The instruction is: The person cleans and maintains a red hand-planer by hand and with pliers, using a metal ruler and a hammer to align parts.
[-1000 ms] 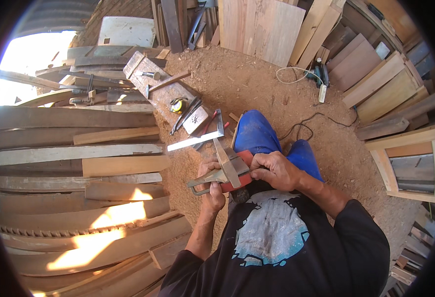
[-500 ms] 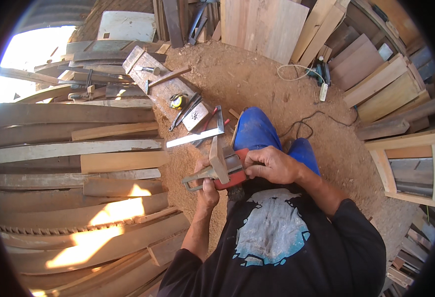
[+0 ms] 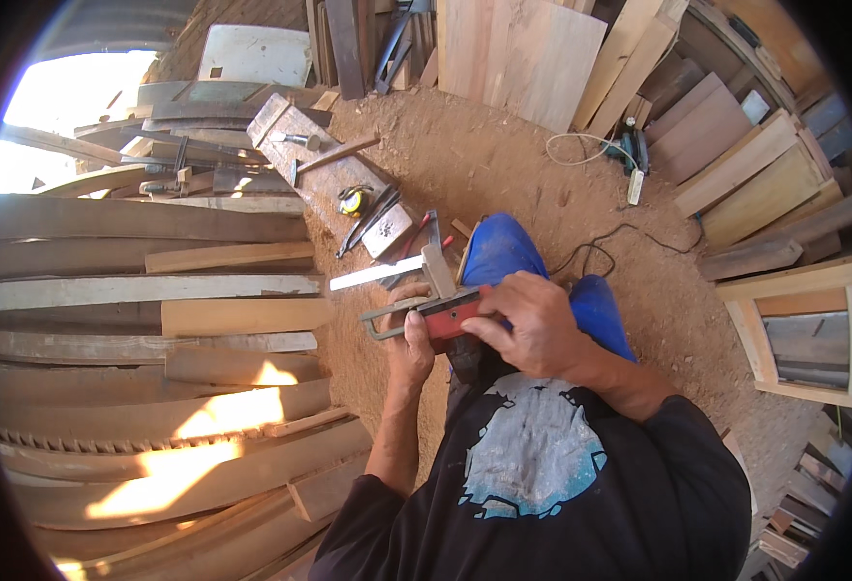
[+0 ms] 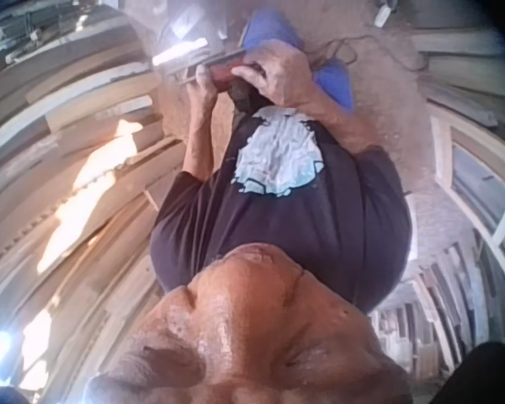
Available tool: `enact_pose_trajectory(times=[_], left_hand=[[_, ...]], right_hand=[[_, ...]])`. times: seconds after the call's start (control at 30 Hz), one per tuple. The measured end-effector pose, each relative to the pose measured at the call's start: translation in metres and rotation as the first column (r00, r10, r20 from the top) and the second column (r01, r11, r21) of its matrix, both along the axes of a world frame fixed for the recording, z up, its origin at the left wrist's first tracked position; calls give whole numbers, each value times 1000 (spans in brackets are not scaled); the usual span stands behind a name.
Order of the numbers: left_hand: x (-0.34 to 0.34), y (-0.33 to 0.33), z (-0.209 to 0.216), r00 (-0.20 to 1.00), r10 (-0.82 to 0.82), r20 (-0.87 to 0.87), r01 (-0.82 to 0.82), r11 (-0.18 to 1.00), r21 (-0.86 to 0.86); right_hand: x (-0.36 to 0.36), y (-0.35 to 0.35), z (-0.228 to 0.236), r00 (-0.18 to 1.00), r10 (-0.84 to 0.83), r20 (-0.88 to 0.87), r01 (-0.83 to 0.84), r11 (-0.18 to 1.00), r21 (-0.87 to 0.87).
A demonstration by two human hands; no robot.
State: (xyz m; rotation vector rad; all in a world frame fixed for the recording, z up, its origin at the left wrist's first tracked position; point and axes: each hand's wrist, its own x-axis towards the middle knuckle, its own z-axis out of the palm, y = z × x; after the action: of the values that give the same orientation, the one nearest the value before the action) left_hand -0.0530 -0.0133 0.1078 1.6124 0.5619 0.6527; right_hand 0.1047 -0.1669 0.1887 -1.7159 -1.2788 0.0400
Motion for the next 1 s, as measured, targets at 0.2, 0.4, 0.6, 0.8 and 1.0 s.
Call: enact_pose_trajectory(times=[0.2,0.4,0.6,0.8,1.0], left_hand=[[12,-5,2,999,-37,19,36,999,20],[6,-2,-7,1000,-17,4,17,995,101],[-4,-4,-1,999,-40,28,36,992,122],[-8,-12,-4,1000,0,-5,0,998,55],[-19,-7,-8,997,-29,-70,44,975,217]], right_hand=[[-17,11,-7,994,-109,-3,108,990,-94],[-22,9,-6,998,-59,-2,59,996,-68],[25,-20,2,995,74,-61,-83,982,-169],[22,-19,-30,776,222,-590,-363,923,-130],[11,-16,-26,780,187,-597,-354,918,-176]])
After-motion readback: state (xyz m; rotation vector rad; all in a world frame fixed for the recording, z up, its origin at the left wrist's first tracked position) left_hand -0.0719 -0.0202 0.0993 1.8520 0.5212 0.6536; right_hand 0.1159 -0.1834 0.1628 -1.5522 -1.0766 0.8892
